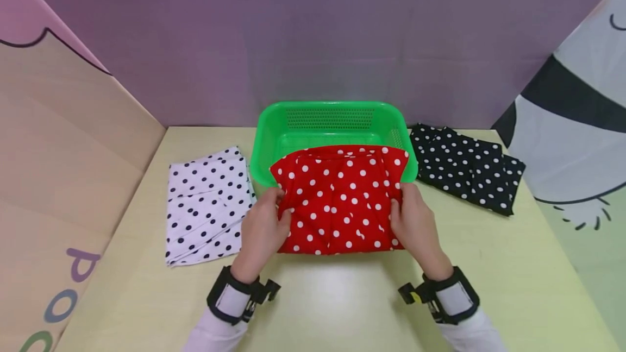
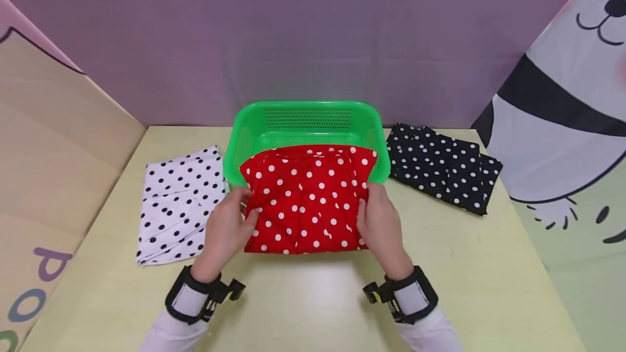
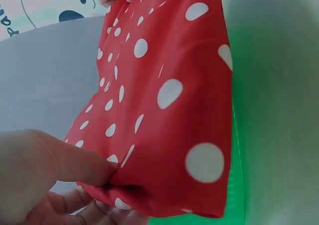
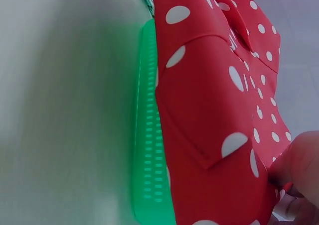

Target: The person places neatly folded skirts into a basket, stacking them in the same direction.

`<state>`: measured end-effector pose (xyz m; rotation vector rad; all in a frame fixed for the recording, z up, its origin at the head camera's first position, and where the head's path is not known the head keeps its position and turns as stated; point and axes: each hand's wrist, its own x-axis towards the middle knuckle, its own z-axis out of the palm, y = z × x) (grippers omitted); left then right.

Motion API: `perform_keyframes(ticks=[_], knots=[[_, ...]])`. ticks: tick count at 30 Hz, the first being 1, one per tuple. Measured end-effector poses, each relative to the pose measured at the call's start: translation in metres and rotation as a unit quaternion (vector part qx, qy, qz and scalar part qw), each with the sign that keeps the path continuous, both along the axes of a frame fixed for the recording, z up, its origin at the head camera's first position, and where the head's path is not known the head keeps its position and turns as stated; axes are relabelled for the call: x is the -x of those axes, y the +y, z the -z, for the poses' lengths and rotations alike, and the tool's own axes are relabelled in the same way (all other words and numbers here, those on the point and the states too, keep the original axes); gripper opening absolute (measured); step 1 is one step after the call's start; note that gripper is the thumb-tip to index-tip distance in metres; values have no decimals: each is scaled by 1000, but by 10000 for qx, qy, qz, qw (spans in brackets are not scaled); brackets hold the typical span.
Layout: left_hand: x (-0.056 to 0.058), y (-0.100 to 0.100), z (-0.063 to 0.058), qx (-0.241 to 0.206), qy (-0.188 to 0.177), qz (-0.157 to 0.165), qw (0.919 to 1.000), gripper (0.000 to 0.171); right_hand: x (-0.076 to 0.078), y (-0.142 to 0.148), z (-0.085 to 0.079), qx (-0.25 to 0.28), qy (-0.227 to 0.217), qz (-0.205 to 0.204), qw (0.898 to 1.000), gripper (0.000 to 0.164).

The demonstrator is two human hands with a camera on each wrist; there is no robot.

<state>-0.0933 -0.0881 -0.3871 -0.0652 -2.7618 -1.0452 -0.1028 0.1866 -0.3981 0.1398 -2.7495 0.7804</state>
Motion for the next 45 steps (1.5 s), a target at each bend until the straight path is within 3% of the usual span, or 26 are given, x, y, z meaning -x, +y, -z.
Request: perform_keyframes(ticks=[11,23,33,45], knots=[[28,1,-5,149,47,-4,9999,32,23,-1,-8,68,-98,0,9999,36],[62,-1,-16,224,-217,212,9993,35,53,2,-25,-212,329,-195,9990,31],[93,-5,-27,103,-477,296,9984,37,85,0,-41,-175,97,-218,9996,33],[130,-3,-45,470,-967,272,9938,38,118,-1,-47,-195,-202,-134,9995,31]])
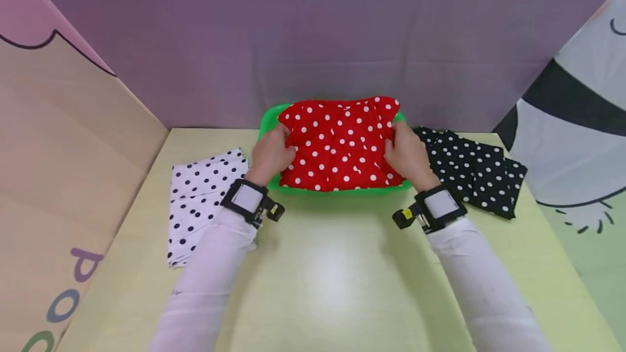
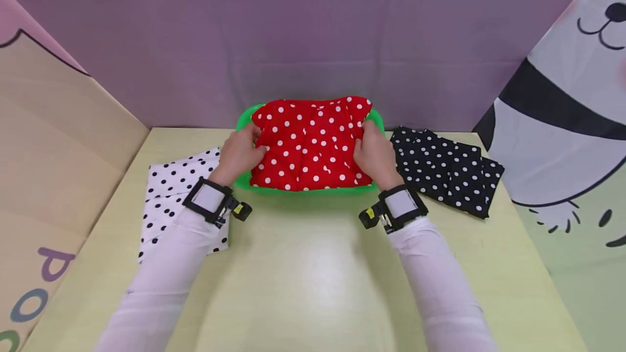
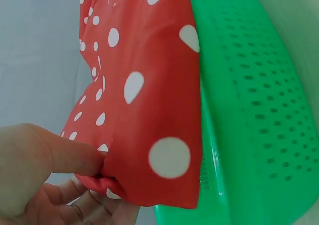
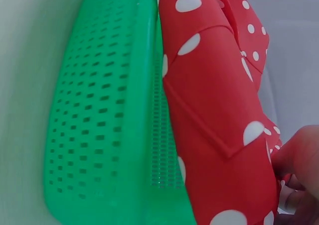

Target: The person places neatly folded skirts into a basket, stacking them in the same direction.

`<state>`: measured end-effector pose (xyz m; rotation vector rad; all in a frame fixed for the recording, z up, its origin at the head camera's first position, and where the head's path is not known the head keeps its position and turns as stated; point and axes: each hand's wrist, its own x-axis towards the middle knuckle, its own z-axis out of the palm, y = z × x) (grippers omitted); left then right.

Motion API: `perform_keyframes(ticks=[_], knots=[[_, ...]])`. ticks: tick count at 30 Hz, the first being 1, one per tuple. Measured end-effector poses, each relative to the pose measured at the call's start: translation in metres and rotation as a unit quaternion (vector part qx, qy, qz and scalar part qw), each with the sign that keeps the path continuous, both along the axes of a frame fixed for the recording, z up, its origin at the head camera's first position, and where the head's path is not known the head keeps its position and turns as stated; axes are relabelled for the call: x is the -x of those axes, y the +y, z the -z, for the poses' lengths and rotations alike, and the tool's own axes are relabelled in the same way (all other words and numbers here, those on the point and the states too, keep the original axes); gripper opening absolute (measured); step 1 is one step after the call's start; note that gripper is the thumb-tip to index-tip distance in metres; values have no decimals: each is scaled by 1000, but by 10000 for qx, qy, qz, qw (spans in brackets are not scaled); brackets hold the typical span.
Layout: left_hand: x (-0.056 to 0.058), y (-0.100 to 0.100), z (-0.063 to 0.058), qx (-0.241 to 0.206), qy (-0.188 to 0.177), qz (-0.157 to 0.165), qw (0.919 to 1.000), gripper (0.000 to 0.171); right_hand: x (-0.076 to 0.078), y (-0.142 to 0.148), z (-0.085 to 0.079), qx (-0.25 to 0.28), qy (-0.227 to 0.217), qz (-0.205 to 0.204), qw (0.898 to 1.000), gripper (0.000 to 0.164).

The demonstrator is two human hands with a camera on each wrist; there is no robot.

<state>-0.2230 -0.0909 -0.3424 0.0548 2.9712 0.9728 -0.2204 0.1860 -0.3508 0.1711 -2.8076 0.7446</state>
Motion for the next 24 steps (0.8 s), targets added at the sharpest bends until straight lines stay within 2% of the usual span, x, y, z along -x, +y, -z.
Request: perform_keyframes(ticks=[5,10,15,19,24], knots=[[14,4,-5,239,52,-100,9997,39,12,-2,-3,-34,-82,35,10000,30],[26,7,-3,563,89,-154,9983,35,24,-6,-5,-119,-273,50,9995,31],[34,11,1,833,51,-166,9964,30,34,-11,-5,-207,-519,120,9984,33],[39,14,1,902,-85,-201,9957,33,40,-14,-4,-268,-744,159,9967,35],[44,17,3,960,-275,-225,9947,33,48,-17,-3,-454,-991,23,9940,35]])
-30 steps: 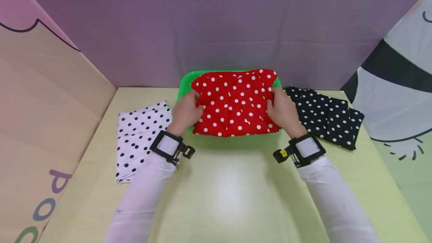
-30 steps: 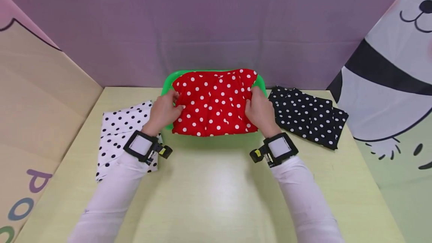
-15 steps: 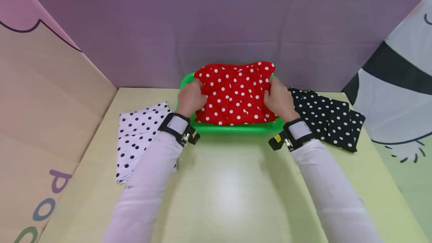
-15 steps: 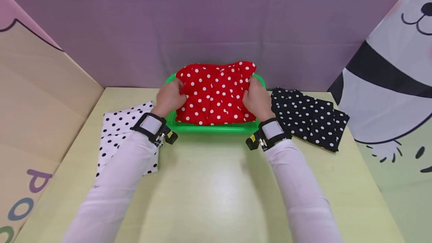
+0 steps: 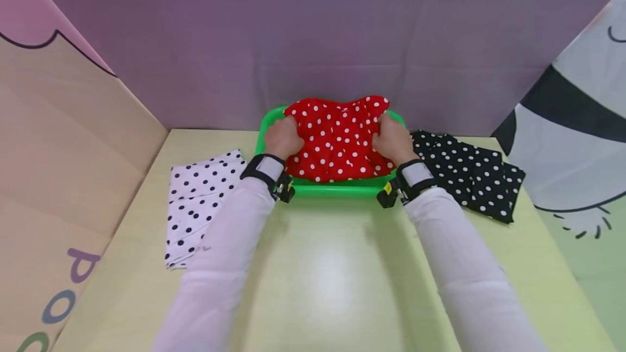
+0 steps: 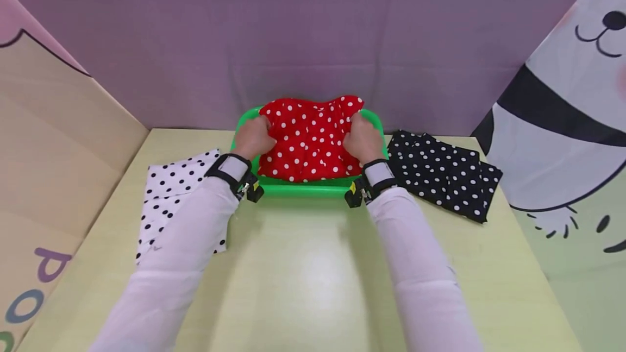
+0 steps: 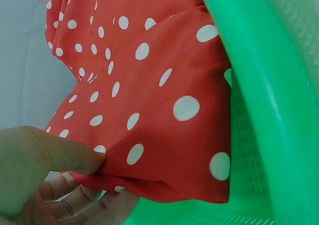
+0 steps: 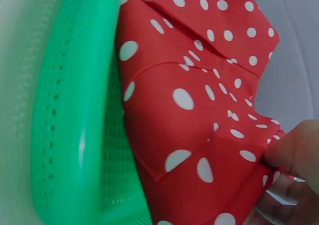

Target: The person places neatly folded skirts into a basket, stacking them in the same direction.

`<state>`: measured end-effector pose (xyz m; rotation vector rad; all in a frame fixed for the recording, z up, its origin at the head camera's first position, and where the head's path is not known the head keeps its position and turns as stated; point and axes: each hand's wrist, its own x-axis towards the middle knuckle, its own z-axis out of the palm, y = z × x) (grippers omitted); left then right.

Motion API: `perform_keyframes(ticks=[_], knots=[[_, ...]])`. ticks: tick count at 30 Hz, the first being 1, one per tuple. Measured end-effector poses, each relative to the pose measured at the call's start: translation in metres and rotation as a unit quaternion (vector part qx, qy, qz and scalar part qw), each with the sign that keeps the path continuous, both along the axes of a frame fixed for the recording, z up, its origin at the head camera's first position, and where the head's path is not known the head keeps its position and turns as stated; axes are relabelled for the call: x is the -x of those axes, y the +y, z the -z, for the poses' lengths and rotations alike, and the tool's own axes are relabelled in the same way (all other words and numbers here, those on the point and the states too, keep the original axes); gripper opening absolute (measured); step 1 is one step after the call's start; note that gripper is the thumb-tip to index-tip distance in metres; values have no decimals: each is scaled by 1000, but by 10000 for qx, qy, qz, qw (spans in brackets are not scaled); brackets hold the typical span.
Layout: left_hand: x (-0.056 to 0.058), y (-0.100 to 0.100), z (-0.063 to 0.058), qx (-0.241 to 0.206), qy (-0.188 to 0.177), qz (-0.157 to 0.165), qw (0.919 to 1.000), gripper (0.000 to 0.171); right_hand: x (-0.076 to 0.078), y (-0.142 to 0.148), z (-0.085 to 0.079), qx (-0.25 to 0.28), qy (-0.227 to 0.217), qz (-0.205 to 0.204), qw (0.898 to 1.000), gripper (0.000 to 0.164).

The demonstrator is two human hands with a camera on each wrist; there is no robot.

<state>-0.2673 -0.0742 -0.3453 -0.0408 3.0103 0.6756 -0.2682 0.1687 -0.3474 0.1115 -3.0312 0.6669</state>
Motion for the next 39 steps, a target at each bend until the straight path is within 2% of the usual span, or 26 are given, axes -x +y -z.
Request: perform_keyframes(ticks=[6,16,24,32,39], knots=[[6,2,7,197,-190,28,9996,28,5,-3,0,-305,-477,-5,9984,30],[12,10,10,316,-500,-77,9982,43,6,-11,4,-634,-1124,167,9915,31],[13,14,13,434,-611,64,9972,31,5,-13,10,-744,-1500,269,9855,31],[12,14,15,484,-709,47,9963,29,6,-15,18,-804,-1573,118,9842,27],[12,14,20,627,-640,-74,9960,21,1,-21,19,-875,-1589,-139,9833,29]])
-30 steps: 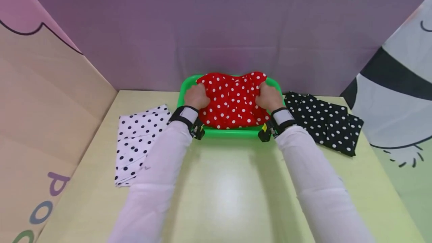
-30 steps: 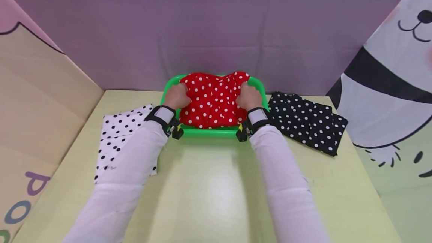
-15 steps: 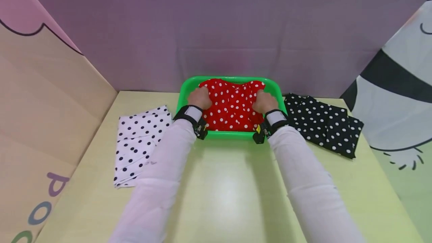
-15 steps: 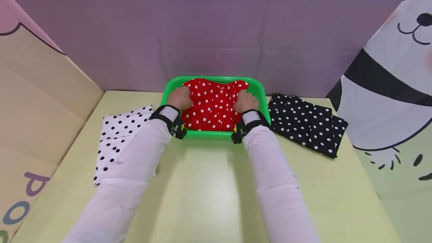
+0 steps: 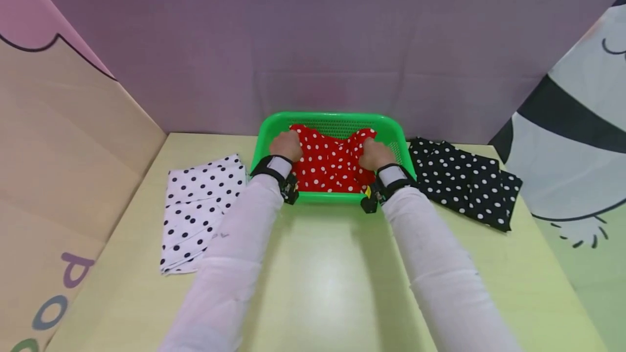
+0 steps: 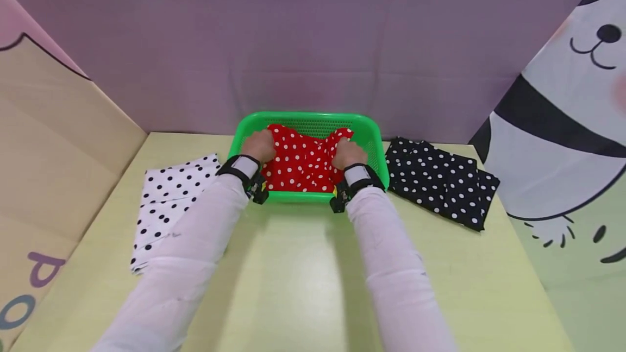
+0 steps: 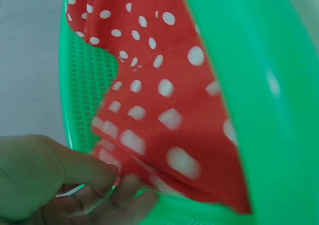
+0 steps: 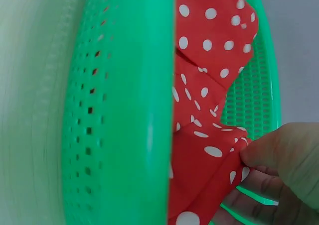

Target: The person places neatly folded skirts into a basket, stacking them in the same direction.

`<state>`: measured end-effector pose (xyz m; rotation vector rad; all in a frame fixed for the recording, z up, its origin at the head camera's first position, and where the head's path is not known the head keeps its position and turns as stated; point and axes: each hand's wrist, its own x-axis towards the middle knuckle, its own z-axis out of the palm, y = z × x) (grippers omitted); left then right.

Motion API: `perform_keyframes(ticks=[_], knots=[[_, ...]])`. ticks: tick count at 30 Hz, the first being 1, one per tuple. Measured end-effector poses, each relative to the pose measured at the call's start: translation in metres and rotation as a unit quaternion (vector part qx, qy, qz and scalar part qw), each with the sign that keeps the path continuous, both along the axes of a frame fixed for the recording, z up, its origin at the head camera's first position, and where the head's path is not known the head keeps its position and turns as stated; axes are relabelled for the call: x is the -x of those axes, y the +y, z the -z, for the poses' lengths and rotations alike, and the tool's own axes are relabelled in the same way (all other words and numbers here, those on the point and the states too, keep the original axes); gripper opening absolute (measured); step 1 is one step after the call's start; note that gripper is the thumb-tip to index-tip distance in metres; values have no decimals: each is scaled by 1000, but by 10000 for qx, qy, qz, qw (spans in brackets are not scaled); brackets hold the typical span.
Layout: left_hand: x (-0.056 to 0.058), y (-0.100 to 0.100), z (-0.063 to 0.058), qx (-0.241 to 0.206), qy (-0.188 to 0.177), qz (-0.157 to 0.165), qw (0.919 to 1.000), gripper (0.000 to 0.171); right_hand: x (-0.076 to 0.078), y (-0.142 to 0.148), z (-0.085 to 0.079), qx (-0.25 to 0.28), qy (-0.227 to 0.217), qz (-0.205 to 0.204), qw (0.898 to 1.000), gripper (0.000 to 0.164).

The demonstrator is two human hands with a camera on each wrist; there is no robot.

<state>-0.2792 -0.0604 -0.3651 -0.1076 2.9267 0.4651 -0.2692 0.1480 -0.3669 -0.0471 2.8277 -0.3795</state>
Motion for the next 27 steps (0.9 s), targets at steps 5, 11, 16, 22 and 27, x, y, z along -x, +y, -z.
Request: perform_keyframes(ticks=[5,11,16,22,27], knots=[[1,3,-4,-77,150,124,9998,19,3,1,-1,181,65,-135,9997,29],[0,4,-9,-97,72,261,9996,20,7,8,3,455,-16,-231,9987,27],[-2,1,-10,-73,-40,362,9993,23,4,11,1,465,-323,-144,9983,31],[-4,-7,-10,-130,-250,533,9982,12,1,14,-4,146,-596,-526,9967,49],[-6,-13,-12,-147,-442,847,9953,13,2,22,0,130,-523,-731,9959,51]])
